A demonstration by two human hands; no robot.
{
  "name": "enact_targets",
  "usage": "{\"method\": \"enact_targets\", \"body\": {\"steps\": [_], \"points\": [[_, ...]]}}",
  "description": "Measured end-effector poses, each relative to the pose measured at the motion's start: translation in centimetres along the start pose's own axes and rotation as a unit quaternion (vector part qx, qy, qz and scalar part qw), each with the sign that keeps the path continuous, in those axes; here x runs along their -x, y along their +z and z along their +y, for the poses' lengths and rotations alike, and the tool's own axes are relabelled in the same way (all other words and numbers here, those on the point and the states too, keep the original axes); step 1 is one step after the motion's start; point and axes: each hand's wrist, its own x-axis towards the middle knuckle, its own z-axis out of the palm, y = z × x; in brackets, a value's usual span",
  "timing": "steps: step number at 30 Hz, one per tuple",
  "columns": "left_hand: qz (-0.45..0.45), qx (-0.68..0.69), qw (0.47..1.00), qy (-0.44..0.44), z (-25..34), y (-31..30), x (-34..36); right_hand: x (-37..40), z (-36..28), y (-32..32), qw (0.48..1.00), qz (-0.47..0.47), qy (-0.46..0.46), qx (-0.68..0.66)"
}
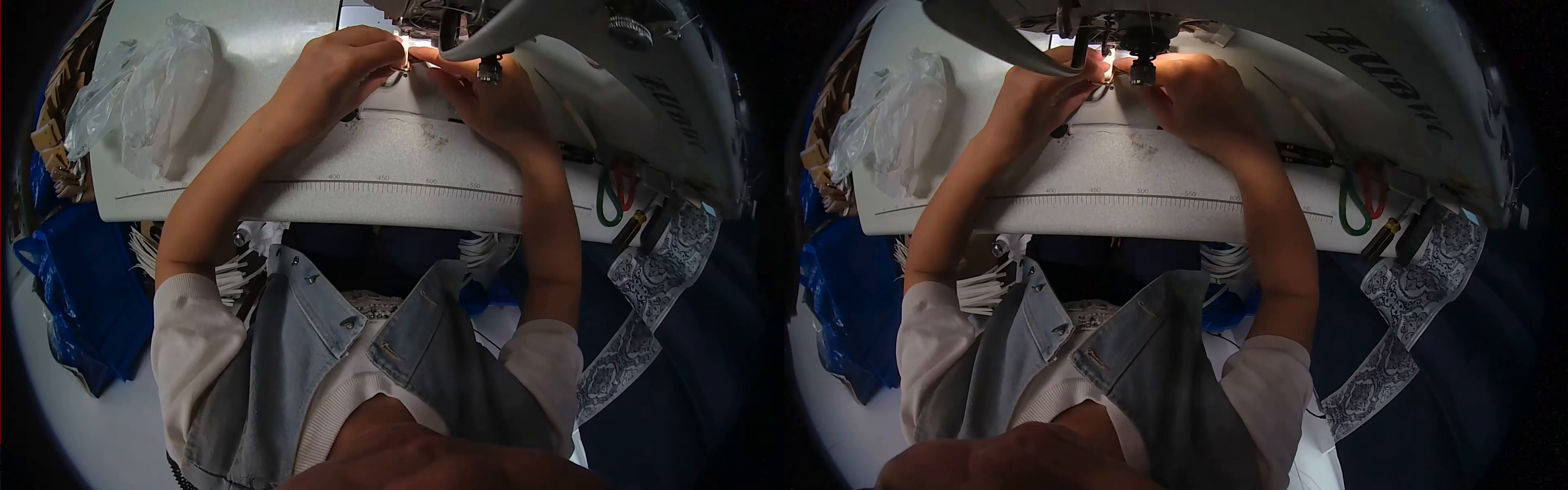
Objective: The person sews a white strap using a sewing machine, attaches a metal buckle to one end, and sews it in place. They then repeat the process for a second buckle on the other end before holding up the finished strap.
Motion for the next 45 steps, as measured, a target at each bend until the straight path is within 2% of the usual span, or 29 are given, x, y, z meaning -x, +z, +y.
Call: {"method": "enact_targets", "body": {"steps": [5, 7, 9, 10, 12, 14, 16, 18, 20, 22, 23, 25, 28, 32, 34, 35, 37, 43, 45], "points": [[-0.058, 0.059, 0.997, 0.013, -1.1, -1.8, -0.1, 0.0, -0.2, 0.1, 0.999, -0.008, 0.026, -0.027], [-0.085, 0.054, 0.991, 0.083, -2.2, -2.2, -0.4, -0.1, -1.0, -0.1, 0.998, -0.013, 0.043, -0.051], [-0.106, 0.051, 0.991, 0.067, -2.0, -2.6, -0.4, -0.1, -2.5, -0.6, 0.989, -0.074, 0.127, -0.033], [-0.127, 0.048, 0.989, 0.052, -1.9, -2.6, -0.4, 0.0, -2.4, -0.5, 0.989, -0.074, 0.126, -0.032], [-0.119, 0.05, 0.99, 0.053, -1.8, -2.6, -0.5, 0.1, -2.3, -0.3, 0.999, -0.02, -0.022, 0.011], [-0.111, 0.051, 0.991, 0.055, -1.5, -2.4, -0.7, 0.1, -3.1, -0.3, 0.999, -0.045, -0.016, 0.001], [-0.084, 0.102, 0.991, -0.007, -0.9, -2.1, -0.6, 0.2, -3.6, -0.6, 0.997, -0.07, -0.007, -0.01], [-0.089, 0.075, 0.993, 0.004, -1.2, -2.0, -0.6, 0.1, -3.7, -1.3, 0.991, -0.109, 0.055, -0.055], [-0.091, 0.046, 0.995, 0.014, -1.2, -2.1, -0.9, -0.1, -3.6, -1.6, 0.991, -0.116, 0.047, -0.046], [-0.113, 0.091, 0.988, -0.043, -0.8, -2.2, -0.9, -0.1, -3.7, -1.7, 0.991, -0.125, 0.038, -0.04], [-0.113, 0.09, 0.989, -0.044, -0.9, -2.1, -0.8, 0.0, -3.9, -1.8, 0.988, -0.142, 0.049, -0.02], [-0.049, 0.082, 0.994, 0.052, -1.4, -1.6, -0.5, 0.1, -4.0, -1.7, 0.985, -0.161, 0.058, 0.0], [-0.038, 0.081, 0.996, 0.024, -1.3, -0.9, 0.0, 0.3, -3.7, -1.6, 0.987, -0.155, 0.04, 0.001], [-0.008, 0.039, 0.998, 0.046, -1.2, -0.2, 0.2, 0.4, -3.7, -1.7, 0.99, -0.142, 0.024, 0.003], [0.064, 0.093, 0.993, -0.04, -1.5, 0.7, 0.7, 0.3, -3.8, -1.7, 0.99, -0.142, 0.022, 0.005], [0.063, 0.094, 0.993, -0.039, -2.2, 0.9, 1.1, 0.2, -4.0, -1.7, 0.989, -0.146, 0.025, 0.009], [-0.08, -0.153, 0.981, -0.092, -3.6, 0.5, 1.9, 0.3, -4.1, -1.9, 0.988, -0.153, 0.027, 0.014], [0.0, -0.063, 0.994, -0.087, -1.8, 0.2, 0.7, 0.3, -4.4, -2.3, 0.981, -0.185, 0.055, 0.01], [-0.027, -0.082, 0.991, -0.105, -2.0, 0.2, 0.9, 0.3, -4.4, -2.3, 0.982, -0.178, 0.055, 0.014]]}}
